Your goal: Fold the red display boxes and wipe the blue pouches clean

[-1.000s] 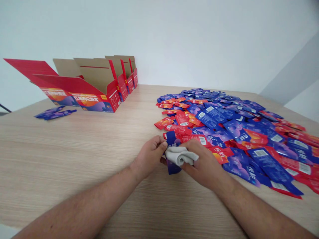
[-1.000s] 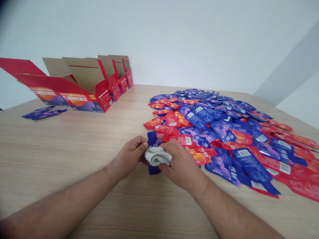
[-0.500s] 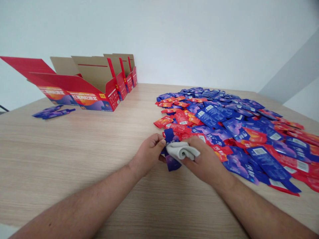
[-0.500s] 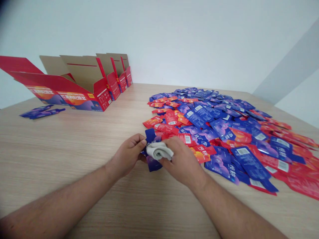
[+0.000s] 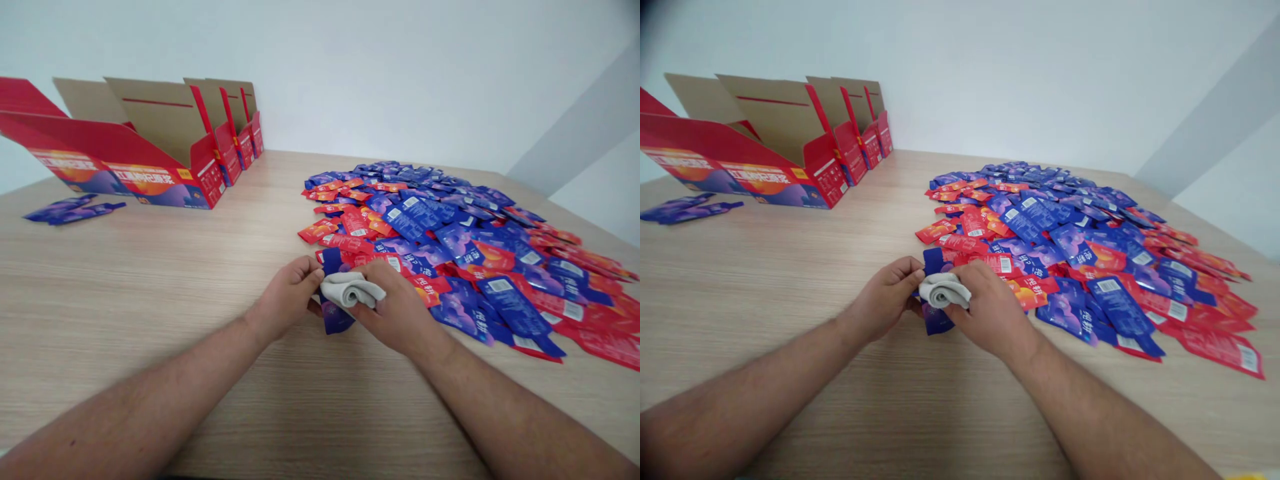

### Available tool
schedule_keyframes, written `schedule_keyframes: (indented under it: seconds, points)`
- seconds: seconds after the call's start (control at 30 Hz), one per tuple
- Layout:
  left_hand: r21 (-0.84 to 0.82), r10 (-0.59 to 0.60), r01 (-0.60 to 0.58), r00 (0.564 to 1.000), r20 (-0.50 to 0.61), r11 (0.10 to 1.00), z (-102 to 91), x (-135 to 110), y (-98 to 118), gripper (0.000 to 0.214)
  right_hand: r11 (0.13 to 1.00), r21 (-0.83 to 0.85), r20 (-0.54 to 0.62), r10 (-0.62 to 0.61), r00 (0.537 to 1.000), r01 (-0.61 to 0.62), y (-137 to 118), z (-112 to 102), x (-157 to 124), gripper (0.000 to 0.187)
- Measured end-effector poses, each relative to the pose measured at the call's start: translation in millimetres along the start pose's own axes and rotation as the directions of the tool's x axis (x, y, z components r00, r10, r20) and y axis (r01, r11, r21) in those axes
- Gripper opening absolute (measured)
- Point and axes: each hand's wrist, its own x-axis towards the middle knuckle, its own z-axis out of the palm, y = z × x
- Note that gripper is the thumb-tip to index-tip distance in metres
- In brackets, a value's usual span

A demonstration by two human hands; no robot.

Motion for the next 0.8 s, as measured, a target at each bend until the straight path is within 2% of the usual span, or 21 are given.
schedule_keyframes:
  seconds: [0.13, 0.3, 0.43, 0.53, 0.67, 0.73, 0.8]
  points:
    - [0.133, -0.001, -0.010, 0.997, 0.075, 0.991, 1.1, -4.4, 2.3, 0.017, 0.996, -0.017, -0.100, 0.090, 0.991, -0.092, 0.9, -3.9, 2.7, 0.017]
    - [0.291, 0.047, -0.081, 0.991, 0.122, 0.953, -0.4, -6.4, 1.9, 0.013, 0.993, 0.065, -0.036, 0.101, 0.994, -0.098, -1.6, -6.1, 4.5, 0.022]
    - [0.266, 0.049, -0.080, 0.992, 0.120, 0.961, -2.0, -5.7, 0.7, 0.016, 0.985, 0.049, -0.043, 0.166, 0.985, -0.163, -2.8, -7.7, 6.4, 0.016]
    - [0.301, 0.079, -0.118, 0.987, 0.139, 0.946, -1.6, -5.8, 0.2, 0.013, 0.987, 0.092, 0.011, 0.133, 0.991, -0.134, -3.7, -7.9, 6.1, 0.020]
    - [0.318, 0.078, -0.121, 0.986, 0.146, 0.940, -1.9, -5.6, -1.3, 0.014, 0.982, 0.068, -0.036, 0.179, 0.983, -0.176, -2.5, -7.4, 6.1, 0.018]
    - [0.315, 0.079, -0.126, 0.984, 0.157, 0.941, -2.0, -5.5, -1.2, 0.017, 0.977, 0.096, -0.006, 0.192, 0.981, -0.190, -1.9, -7.4, 6.5, 0.015]
    - [0.336, 0.105, -0.157, 0.980, 0.168, 0.928, -1.8, -5.6, -0.4, 0.017, 0.980, 0.125, 0.026, 0.155, 0.988, -0.157, -1.7, -7.5, 6.9, 0.018]
